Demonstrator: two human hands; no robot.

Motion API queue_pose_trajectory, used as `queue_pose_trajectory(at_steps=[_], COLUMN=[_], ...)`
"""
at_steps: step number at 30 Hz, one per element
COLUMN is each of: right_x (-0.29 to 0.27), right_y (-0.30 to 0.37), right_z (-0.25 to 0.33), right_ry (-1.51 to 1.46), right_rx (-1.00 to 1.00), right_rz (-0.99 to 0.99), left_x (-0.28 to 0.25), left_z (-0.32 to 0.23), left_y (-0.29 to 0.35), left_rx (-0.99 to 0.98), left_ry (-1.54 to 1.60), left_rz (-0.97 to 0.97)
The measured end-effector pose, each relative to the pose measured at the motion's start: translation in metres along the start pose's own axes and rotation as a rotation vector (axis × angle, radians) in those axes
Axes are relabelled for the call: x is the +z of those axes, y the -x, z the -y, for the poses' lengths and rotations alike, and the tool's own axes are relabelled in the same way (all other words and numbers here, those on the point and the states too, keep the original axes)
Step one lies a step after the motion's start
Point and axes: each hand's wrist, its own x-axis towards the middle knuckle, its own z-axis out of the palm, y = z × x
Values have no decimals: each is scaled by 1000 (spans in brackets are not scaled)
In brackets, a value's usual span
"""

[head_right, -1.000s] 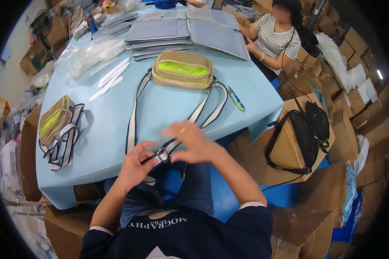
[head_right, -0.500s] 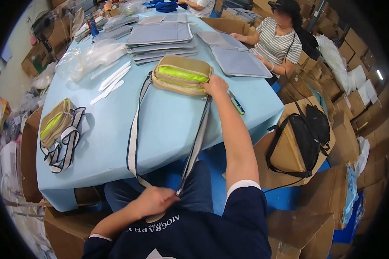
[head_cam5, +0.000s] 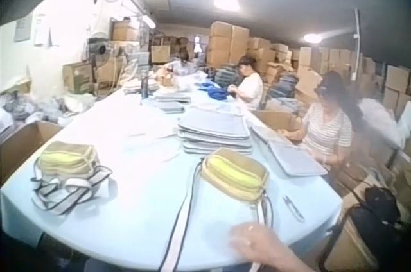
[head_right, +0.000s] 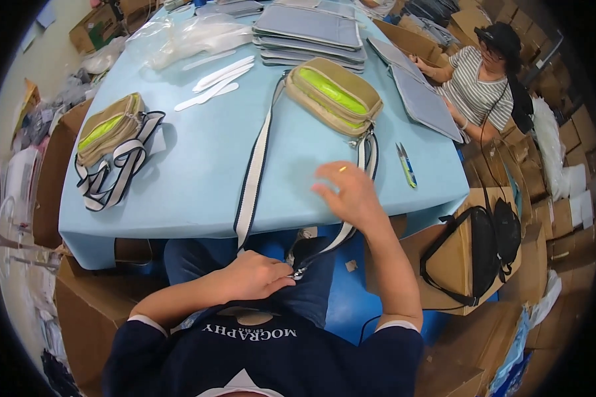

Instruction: The recorder is assembling small shoulder bags by attaching straps and applying white adhesive labels.

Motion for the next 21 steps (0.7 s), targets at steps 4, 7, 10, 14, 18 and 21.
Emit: queue_pose_trajectory(at_steps=[4,7,10,14,18,21], right_x=[-15,-32,-31,-23,2,26], right_y=[-26,-56,-97,-115,-137,-153], right_z=[-61,-118,-117,-134,-137,-108], right_ry=[417,126,250,251,-127,-67], right_rx=[708,862,1039,917,309,112], right_rz=[-548,-558,-354,-412,-431,-511], left_x=[23,32,26,76,83,55], left_z=[2,-8,-15,3,-2,-15], left_y=[-2,7,13,34,32,5], left_rx=[120,-2,-174,51,138,-6], left_ry=[167,398,537,672,763,636], left_rz=[111,326,621,707,630,748])
